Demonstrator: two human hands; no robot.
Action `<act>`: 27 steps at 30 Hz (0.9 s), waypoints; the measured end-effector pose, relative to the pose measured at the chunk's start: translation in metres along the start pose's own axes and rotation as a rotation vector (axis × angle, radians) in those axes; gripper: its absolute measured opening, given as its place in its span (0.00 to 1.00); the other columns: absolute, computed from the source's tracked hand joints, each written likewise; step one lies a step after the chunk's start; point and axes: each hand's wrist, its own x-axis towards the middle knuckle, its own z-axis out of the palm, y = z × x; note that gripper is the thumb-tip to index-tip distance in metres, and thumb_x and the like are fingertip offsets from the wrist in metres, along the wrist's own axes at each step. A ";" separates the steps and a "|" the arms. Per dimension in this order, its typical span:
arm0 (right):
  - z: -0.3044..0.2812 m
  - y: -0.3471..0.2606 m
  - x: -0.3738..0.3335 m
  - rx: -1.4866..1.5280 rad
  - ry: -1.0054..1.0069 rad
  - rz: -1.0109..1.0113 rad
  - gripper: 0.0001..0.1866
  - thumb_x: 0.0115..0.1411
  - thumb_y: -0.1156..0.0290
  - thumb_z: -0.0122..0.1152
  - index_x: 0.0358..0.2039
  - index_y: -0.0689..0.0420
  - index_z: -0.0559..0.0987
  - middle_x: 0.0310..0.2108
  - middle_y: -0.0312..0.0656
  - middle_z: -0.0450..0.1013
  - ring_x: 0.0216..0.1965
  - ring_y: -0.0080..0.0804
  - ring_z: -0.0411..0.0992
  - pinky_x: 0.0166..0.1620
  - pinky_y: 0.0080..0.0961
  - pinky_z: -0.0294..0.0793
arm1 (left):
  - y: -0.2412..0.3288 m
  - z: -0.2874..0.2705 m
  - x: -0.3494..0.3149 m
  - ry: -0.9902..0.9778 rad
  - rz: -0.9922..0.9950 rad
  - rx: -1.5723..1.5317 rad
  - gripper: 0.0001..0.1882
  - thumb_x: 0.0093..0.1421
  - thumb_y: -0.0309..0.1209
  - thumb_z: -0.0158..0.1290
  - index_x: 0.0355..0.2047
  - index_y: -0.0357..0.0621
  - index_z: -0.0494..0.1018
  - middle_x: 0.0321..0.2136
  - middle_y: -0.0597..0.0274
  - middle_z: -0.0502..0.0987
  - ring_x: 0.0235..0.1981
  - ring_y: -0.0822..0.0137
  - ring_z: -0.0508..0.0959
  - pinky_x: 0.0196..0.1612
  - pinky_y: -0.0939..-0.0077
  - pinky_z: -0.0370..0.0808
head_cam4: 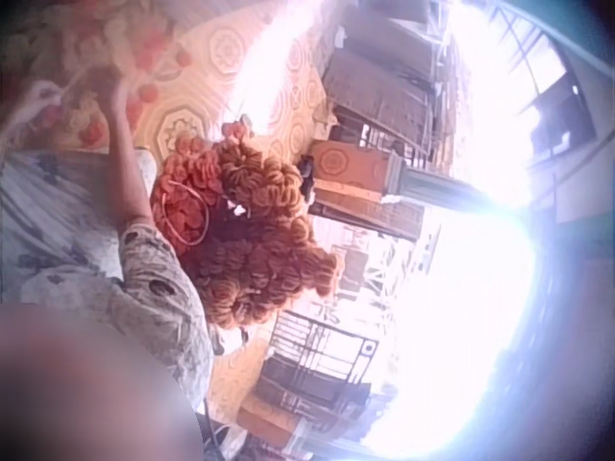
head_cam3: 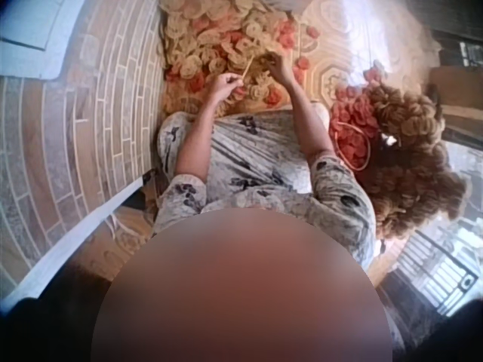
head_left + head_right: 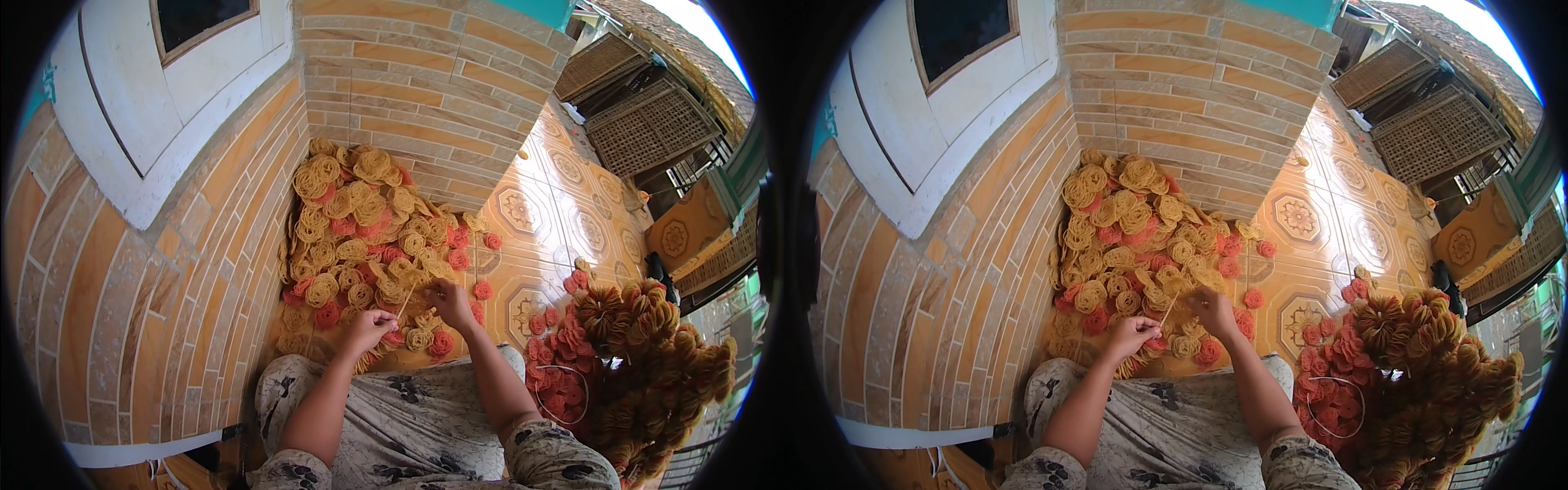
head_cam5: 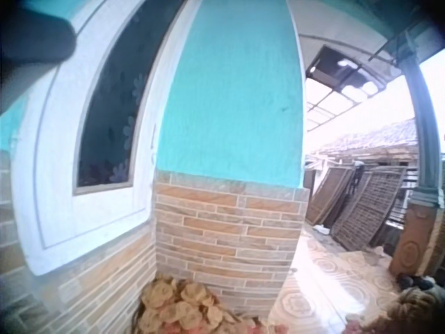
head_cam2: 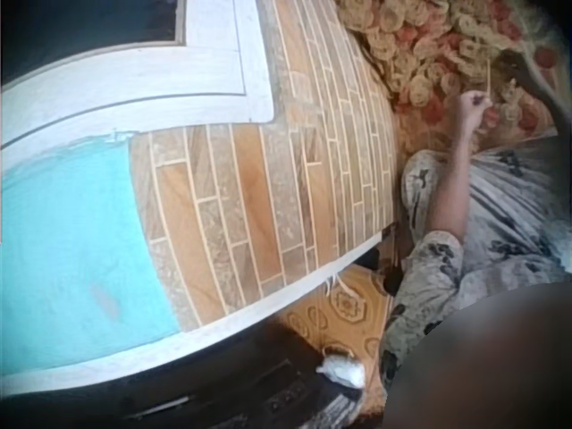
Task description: The person sits on the floor and assembles decorative items by threading yellow and red coiled pieces onto thin sticks. They pick up coils from piles on the floor, slide them onto sticks, and place the assembled items back into a pile.
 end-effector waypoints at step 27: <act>0.037 -0.002 0.056 -0.463 0.103 -0.421 0.15 0.58 0.65 0.58 0.44 0.58 0.79 0.50 0.46 0.73 0.53 0.42 0.70 0.58 0.38 0.64 | -0.006 -0.011 0.005 0.234 0.047 0.052 0.11 0.59 0.32 0.58 0.38 0.36 0.77 0.31 0.61 0.81 0.30 0.73 0.77 0.36 0.76 0.72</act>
